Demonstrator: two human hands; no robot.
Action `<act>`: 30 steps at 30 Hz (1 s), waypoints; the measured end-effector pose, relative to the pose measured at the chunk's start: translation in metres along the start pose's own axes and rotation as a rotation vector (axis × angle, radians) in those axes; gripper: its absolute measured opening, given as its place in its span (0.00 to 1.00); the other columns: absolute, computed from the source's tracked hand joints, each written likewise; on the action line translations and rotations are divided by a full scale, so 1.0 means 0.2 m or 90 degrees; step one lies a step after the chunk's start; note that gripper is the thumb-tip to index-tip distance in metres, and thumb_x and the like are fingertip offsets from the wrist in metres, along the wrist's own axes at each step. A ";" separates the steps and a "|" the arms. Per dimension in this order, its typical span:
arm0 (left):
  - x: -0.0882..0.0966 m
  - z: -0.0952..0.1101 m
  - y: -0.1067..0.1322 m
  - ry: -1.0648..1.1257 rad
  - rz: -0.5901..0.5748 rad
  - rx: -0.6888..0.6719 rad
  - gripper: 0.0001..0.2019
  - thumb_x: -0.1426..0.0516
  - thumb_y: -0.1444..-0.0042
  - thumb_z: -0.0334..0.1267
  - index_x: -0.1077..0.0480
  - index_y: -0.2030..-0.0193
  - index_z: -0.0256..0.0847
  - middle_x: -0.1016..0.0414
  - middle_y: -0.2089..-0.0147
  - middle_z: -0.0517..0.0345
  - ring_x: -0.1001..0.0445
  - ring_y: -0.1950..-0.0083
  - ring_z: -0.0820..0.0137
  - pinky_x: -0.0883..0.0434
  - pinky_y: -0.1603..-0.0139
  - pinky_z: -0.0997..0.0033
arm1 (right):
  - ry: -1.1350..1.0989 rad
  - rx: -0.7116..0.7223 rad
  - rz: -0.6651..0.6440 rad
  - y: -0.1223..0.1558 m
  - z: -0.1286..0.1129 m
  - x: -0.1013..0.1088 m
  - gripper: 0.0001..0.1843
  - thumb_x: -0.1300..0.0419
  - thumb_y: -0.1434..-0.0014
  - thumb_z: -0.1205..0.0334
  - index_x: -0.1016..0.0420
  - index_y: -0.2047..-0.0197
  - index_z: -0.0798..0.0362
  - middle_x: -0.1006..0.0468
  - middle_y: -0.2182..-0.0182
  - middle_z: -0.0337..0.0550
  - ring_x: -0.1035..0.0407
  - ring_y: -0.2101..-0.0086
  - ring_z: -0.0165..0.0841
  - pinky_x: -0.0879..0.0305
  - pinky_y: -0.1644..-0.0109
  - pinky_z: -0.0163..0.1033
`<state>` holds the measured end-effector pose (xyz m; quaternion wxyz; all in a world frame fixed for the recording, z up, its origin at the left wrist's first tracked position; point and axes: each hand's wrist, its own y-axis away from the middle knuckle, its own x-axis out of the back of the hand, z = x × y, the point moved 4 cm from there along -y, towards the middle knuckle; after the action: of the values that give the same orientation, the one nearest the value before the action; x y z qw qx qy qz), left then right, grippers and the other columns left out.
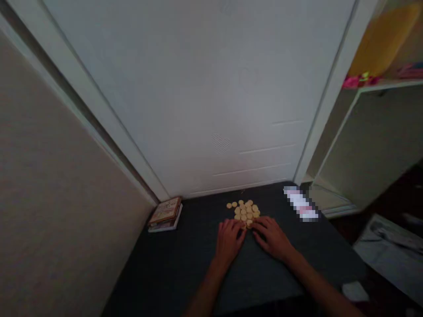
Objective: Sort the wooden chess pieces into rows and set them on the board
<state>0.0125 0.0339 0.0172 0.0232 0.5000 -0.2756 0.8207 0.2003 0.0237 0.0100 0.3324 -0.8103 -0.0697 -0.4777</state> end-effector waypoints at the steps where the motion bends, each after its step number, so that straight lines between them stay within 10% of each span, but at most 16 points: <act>1: 0.00 0.01 0.00 0.012 0.004 -0.003 0.08 0.39 0.38 0.36 0.25 0.53 0.49 0.21 0.49 0.58 0.26 0.47 0.58 0.33 0.45 0.53 | 0.000 0.001 0.005 0.00 0.00 0.00 0.16 0.42 0.35 0.64 0.26 0.45 0.47 0.24 0.46 0.48 0.32 0.46 0.45 0.35 0.41 0.55; 15: 0.08 -0.46 -0.19 0.012 0.075 0.105 0.07 0.41 0.39 0.36 0.25 0.54 0.45 0.19 0.53 0.55 0.24 0.50 0.59 0.29 0.50 0.58 | -0.016 0.005 0.026 0.00 -0.01 0.01 0.19 0.41 0.35 0.65 0.27 0.42 0.46 0.22 0.48 0.48 0.30 0.48 0.44 0.33 0.44 0.53; 30: 0.03 -0.47 -0.27 -0.003 0.040 0.078 0.10 0.41 0.39 0.35 0.27 0.51 0.50 0.21 0.48 0.57 0.28 0.45 0.58 0.33 0.46 0.55 | 0.000 0.002 0.019 0.00 0.00 0.00 0.18 0.40 0.36 0.64 0.27 0.42 0.47 0.23 0.48 0.50 0.29 0.47 0.45 0.31 0.44 0.54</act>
<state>-0.0486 0.1225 0.0129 -0.0337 0.4937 -0.2406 0.8350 0.2011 0.0236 0.0100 0.3406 -0.8108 -0.0588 -0.4724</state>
